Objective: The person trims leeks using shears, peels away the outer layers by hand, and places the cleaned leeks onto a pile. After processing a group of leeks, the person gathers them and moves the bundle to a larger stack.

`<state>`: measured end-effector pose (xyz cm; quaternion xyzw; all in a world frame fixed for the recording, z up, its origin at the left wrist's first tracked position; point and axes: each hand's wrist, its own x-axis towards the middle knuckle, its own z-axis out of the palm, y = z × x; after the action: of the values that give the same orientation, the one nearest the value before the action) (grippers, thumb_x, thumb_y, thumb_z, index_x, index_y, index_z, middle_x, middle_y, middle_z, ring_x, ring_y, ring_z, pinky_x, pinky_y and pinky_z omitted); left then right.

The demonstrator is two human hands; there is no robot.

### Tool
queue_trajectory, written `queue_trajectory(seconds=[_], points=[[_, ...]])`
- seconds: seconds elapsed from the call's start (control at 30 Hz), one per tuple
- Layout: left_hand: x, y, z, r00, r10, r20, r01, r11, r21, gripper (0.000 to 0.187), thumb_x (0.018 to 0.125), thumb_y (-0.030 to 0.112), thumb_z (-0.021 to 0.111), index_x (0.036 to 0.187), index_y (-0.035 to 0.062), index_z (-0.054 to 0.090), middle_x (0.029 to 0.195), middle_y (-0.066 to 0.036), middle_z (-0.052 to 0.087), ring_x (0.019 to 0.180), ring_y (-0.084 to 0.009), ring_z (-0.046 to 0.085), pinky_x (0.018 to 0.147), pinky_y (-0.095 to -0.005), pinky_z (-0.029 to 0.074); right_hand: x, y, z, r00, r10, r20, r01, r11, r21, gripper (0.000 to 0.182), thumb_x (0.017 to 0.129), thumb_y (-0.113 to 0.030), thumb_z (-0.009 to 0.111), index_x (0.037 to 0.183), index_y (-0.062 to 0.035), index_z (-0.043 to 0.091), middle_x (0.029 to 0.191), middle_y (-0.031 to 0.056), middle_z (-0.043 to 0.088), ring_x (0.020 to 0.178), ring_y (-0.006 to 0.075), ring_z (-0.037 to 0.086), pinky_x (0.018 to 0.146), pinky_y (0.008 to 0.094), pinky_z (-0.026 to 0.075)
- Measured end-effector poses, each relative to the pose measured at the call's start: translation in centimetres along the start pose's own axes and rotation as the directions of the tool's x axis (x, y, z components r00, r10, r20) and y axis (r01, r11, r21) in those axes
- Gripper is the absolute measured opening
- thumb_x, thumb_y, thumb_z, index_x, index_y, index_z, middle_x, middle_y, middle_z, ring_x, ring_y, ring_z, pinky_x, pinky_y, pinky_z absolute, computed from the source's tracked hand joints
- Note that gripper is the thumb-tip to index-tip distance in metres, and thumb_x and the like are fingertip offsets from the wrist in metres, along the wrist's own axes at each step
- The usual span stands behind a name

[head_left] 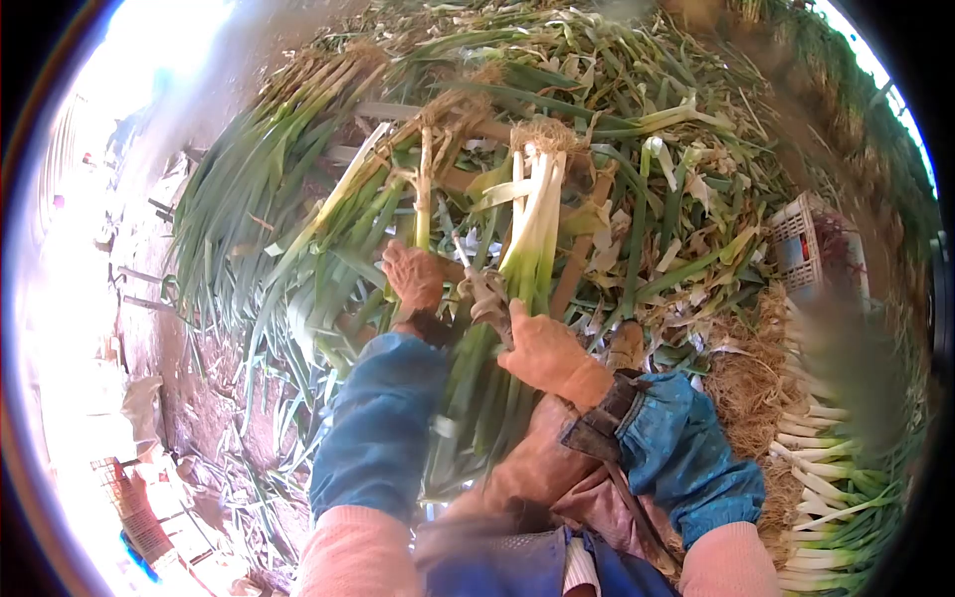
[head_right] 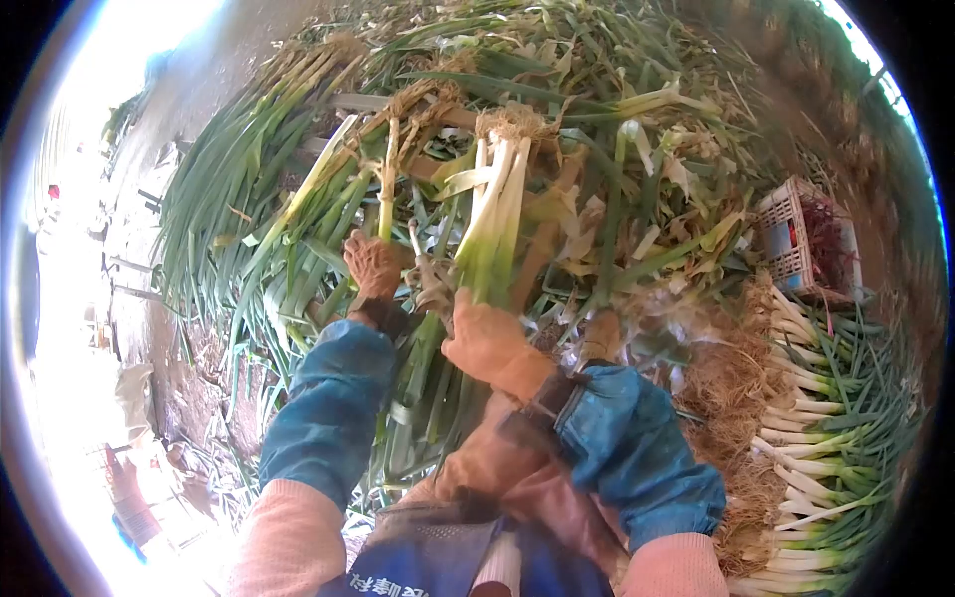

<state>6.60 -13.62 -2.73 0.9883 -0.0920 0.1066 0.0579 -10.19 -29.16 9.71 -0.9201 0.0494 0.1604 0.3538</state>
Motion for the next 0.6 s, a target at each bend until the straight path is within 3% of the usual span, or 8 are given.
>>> queue_trajectory(seconds=[0.07,0.17,0.2,0.3,0.33,0.37,0.5,0.6], points=[[-0.2,0.9,-3.4,0.998,0.036,0.055,-0.03,0.995,-0.093,0.026,0.072,0.018,0.062,0.086,-0.0039,0.063,0.092,-0.02,0.055,0.086,-0.0354,0.053,0.072,-0.0433,0.044,-0.5,-0.2,0.2,1.0,-0.019,-0.002,0.019,1.0,-0.013,0.049,0.071,-0.022,0.063,0.105,0.0041,0.04,0.077,0.0288,0.06,0.079,0.0456,0.059,0.073,0.0491,0.048],[-0.5,0.4,-4.2,0.94,0.08,0.332,0.081,0.892,-0.445,0.026,0.068,0.022,0.067,0.08,-0.0005,0.058,0.084,-0.023,0.056,0.084,-0.0406,0.053,0.071,-0.0461,0.043,-0.3,-0.5,0.1,0.999,-0.028,-0.03,0.028,0.999,-0.021,0.047,0.071,-0.021,0.063,0.104,0.0032,0.04,0.077,0.0284,0.06,0.077,0.045,0.059,0.071,0.0491,0.049],[-1.0,0.7,-3.8,0.961,0.146,0.234,0.005,0.839,-0.544,0.027,0.069,0.02,0.066,0.079,-0.0019,0.054,0.079,-0.024,0.057,0.08,-0.043,0.055,0.069,-0.0488,0.043,0.3,0.2,-0.1,0.997,-0.004,-0.082,0.004,1.0,-0.009,0.046,0.071,-0.021,0.063,0.104,0.003,0.04,0.077,0.0285,0.06,0.077,0.045,0.059,0.071,0.0492,0.049],[-1.3,3.5,-2.6,0.958,0.137,0.252,0.061,0.761,-0.646,0.021,0.071,0.012,0.063,0.081,-0.0044,0.055,0.071,-0.021,0.058,0.061,-0.0311,0.059,0.056,-0.0411,0.046,1.3,2.4,-1.1,0.978,0.047,-0.201,-0.049,0.999,-0.007,0.045,0.071,-0.02,0.063,0.103,0.0027,0.039,0.076,0.0285,0.06,0.076,0.045,0.059,0.07,0.0497,0.049],[-1.5,5.0,-3.5,0.959,0.163,0.231,0.03,0.752,-0.658,0.022,0.072,0.011,0.061,0.086,-0.0045,0.054,0.072,-0.022,0.058,0.064,-0.0314,0.06,0.059,-0.042,0.046,0.8,2.7,-1.7,0.973,0.056,-0.224,-0.061,0.998,-0.019,0.045,0.071,-0.02,0.062,0.103,0.0028,0.039,0.076,0.0286,0.06,0.076,0.0451,0.059,0.069,0.0499,0.049],[-1.4,6.7,-4.4,0.926,0.142,0.349,0.095,0.809,-0.58,0.024,0.072,0.016,0.06,0.087,-0.0013,0.052,0.085,-0.025,0.06,0.085,-0.0429,0.056,0.073,-0.0488,0.044,0.3,2.8,-2.4,0.967,0.063,-0.246,-0.073,0.997,-0.032,0.045,0.071,-0.02,0.062,0.103,0.0028,0.039,0.076,0.0287,0.06,0.076,0.0451,0.059,0.069,0.0502,0.048],[-2.7,8.4,-4.6,0.914,0.243,0.325,-0.021,0.828,-0.56,0.025,0.074,0.016,0.058,0.09,-0.0017,0.05,0.085,-0.026,0.06,0.084,-0.043,0.057,0.072,-0.0484,0.045,-0.2,3.7,-2.3,0.974,0.12,-0.191,-0.133,0.989,-0.061,0.043,0.071,-0.019,0.06,0.102,0.0027,0.038,0.076,0.0299,0.059,0.076,0.0461,0.059,0.07,0.0506,0.048],[-3.9,8.1,-4.8,0.91,0.284,0.303,-0.073,0.826,-0.558,0.026,0.075,0.017,0.057,0.091,-0.0014,0.049,0.083,-0.027,0.06,0.081,-0.0433,0.057,0.071,-0.0487,0.045,0.9,4.1,-2.4,0.95,0.171,-0.261,-0.189,0.981,-0.045,0.044,0.071,-0.018,0.059,0.102,0.0036,0.038,0.077,0.0301,0.059,0.077,0.0464,0.059,0.072,0.0504,0.048]])
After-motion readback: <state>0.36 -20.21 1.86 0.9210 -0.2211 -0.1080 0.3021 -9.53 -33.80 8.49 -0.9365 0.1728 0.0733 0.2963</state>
